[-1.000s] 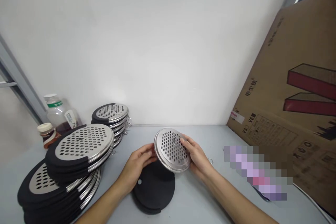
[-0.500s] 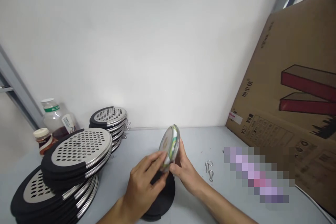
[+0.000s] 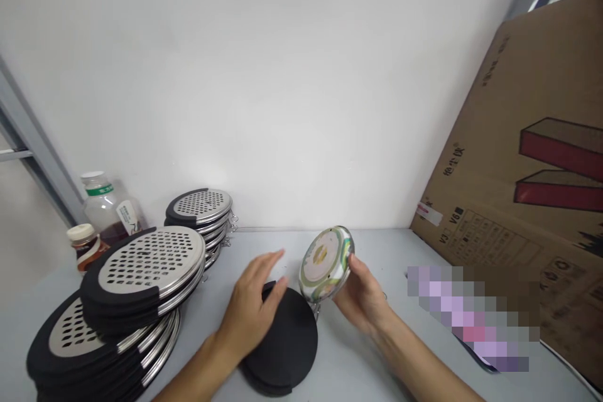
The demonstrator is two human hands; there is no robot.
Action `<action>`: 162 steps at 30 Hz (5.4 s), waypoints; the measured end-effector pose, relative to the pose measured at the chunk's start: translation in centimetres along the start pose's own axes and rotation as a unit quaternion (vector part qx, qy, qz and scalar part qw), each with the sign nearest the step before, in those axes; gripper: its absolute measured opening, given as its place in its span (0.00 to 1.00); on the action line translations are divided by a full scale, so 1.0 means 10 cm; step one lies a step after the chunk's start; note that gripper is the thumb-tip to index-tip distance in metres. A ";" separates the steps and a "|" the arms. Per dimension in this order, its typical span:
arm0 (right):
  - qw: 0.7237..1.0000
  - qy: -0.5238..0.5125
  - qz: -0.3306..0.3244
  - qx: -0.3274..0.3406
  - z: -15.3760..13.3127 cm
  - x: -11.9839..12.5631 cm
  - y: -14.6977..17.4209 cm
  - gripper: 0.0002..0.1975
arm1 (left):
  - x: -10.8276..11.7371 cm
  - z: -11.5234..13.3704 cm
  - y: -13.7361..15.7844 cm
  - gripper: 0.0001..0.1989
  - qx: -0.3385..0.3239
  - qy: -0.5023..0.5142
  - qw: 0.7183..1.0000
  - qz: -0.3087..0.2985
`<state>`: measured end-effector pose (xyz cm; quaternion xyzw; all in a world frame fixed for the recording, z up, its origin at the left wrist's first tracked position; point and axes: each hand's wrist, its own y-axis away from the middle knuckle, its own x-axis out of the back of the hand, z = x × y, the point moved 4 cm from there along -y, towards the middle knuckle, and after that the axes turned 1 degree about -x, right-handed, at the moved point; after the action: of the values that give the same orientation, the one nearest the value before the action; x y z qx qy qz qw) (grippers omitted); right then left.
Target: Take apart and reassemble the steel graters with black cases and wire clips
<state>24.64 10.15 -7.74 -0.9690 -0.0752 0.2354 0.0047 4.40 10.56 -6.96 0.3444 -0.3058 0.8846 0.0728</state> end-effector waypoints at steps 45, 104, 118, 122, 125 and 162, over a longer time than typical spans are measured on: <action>0.993 -0.108 0.049 -0.013 0.09 0.22 -0.32 0.20 | -0.10 -0.70 -0.17 0.18 0.380 0.471 0.778 0.172; 0.784 0.578 -0.156 0.162 0.31 -0.05 -0.01 0.19 | 0.00 -0.57 -0.45 0.19 0.138 -0.235 0.962 -0.015; 0.791 0.549 -0.211 0.171 0.32 -0.13 0.06 0.25 | -0.35 -0.95 -0.79 0.16 0.176 -0.231 0.955 -0.064; 0.796 0.538 -0.219 0.171 0.30 -0.18 0.07 0.28 | -0.34 -0.92 -0.75 0.15 0.157 -0.212 0.963 -0.049; 0.798 0.552 -0.175 0.169 0.22 -0.19 0.08 0.24 | -0.26 -0.76 -0.73 0.15 0.139 -0.195 0.971 -0.025; 0.682 0.721 0.030 -0.118 -0.47 1.23 -0.17 0.09 | 0.11 0.27 0.02 0.07 -0.118 0.002 0.993 0.027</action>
<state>37.36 13.79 -9.07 -0.8332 -0.0470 -0.5472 -0.0643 5.03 8.75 -4.78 0.3226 -0.4171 0.8450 0.0894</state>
